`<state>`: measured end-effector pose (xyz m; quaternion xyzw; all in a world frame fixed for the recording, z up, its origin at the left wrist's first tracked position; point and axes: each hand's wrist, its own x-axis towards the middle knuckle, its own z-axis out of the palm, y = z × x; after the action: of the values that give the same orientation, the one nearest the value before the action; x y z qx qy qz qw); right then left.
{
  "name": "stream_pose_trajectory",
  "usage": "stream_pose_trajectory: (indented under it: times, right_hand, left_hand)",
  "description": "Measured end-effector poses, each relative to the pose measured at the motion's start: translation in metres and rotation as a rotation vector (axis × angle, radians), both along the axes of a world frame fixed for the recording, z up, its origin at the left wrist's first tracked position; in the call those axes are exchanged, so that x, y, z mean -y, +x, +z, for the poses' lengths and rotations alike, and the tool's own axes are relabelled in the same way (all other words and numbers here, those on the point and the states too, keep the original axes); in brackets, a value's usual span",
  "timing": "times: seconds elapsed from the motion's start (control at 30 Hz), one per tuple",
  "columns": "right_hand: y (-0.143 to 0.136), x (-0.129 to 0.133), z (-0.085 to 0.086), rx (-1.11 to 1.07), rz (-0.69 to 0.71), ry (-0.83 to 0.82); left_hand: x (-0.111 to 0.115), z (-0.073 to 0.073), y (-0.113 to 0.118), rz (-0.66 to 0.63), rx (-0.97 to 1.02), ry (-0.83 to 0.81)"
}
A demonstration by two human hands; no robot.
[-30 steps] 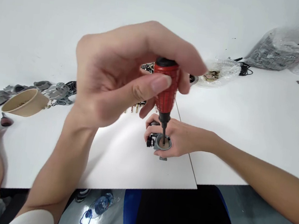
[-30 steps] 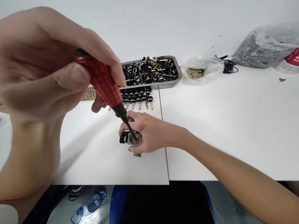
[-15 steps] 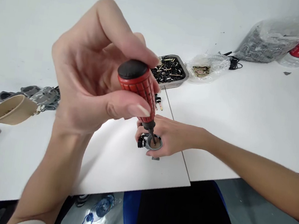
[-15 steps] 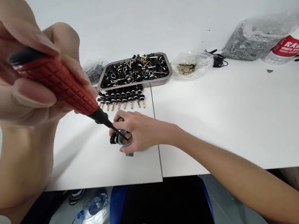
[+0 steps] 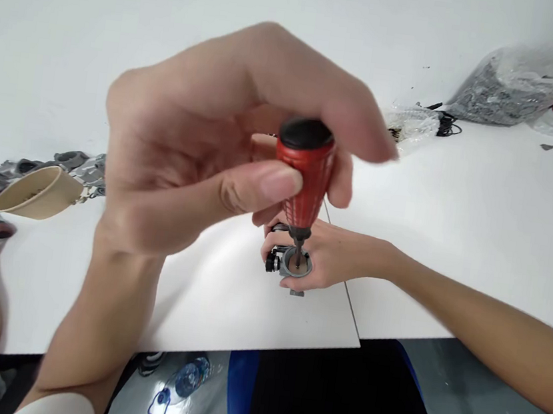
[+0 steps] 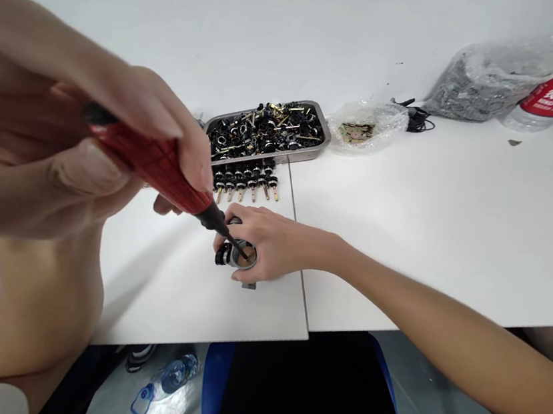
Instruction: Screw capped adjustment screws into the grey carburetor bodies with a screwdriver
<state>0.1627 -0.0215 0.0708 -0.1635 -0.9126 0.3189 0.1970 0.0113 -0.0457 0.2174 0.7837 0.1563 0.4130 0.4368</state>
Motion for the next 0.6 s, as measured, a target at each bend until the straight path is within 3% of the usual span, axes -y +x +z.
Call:
stream_pose_trajectory:
  times: [0.13, 0.27, 0.33, 0.47, 0.6]
  right_hand:
    - [0.0, 0.0, 0.0, -0.011, 0.013, -0.025]
    - [0.001, 0.001, 0.002, 0.001, 0.019, -0.081]
    - [0.0, 0.0, 0.002, -0.003, 0.017, -0.075]
    - [0.0, -0.002, -0.004, -0.038, 0.029, -0.007]
    - [-0.001, -0.002, -0.006, -0.042, 0.021, 0.011]
  left_hand:
    - [-0.004, 0.011, 0.004, 0.075, -0.173, 0.133]
    - [-0.02, -0.004, -0.01, -0.05, -0.048, 0.434]
    - [-0.027, -0.016, -0.019, -0.096, 0.002, 0.487]
    - [-0.032, -0.034, -0.025, -0.041, 0.082, 0.299]
    - [-0.029, -0.041, -0.019, -0.025, 0.189, 0.095]
